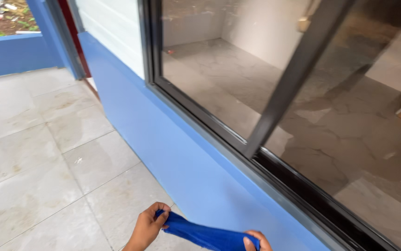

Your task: The person wipes the glass surface of a sliding door using a blue cloth, moving it in circular and side-to-side motions across the pane and along the frame.

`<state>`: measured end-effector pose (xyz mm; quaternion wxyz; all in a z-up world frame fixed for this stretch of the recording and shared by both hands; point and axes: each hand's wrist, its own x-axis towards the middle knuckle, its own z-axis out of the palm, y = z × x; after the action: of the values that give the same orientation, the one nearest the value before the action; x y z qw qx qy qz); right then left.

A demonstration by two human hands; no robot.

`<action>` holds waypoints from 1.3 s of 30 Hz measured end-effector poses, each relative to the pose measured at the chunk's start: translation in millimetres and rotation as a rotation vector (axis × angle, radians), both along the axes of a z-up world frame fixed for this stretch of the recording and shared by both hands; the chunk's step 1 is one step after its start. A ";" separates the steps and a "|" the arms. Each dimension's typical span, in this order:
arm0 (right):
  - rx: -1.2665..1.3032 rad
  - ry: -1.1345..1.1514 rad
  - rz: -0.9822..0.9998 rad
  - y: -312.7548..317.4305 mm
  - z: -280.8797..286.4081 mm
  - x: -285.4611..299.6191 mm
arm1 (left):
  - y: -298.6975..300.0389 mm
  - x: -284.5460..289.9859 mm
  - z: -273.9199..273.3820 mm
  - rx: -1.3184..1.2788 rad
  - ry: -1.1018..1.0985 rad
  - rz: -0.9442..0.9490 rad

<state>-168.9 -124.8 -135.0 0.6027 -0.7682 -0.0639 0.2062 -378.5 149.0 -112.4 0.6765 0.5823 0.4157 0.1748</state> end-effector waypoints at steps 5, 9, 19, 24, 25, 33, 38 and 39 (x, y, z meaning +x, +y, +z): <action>0.259 -0.072 -0.129 65.6 50.0 -35.0 | 43.1 -27.7 6.9 0.304 -0.063 -0.326; 0.246 -0.205 -0.030 56.3 62.5 -11.8 | 70.3 -9.2 -10.7 0.189 -0.133 -0.046; -0.192 -0.468 -0.495 -38.7 108.2 16.8 | 7.9 157.4 84.7 -0.152 -0.280 -0.238; 0.152 -0.307 -0.781 -66.1 130.6 54.4 | -54.2 258.6 83.1 -0.292 -0.585 -0.283; 0.274 -0.335 -0.730 -71.4 124.7 69.9 | -64.6 277.7 84.2 -0.276 -0.644 -0.224; 0.563 -0.230 -0.612 -40.3 116.4 154.6 | -109.3 359.3 97.2 -0.091 -0.602 0.167; 0.552 -0.493 -0.457 -24.9 95.2 156.2 | -135.3 370.4 75.9 0.321 -0.713 0.203; 0.555 -0.486 -0.445 -23.0 87.3 156.2 | -139.0 370.1 73.6 0.327 -0.707 0.215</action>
<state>-12.7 -147.8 -47.7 0.7837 -0.5984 -0.0895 -0.1408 -8.5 9.9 -38.8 0.6541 0.5393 0.1826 0.4981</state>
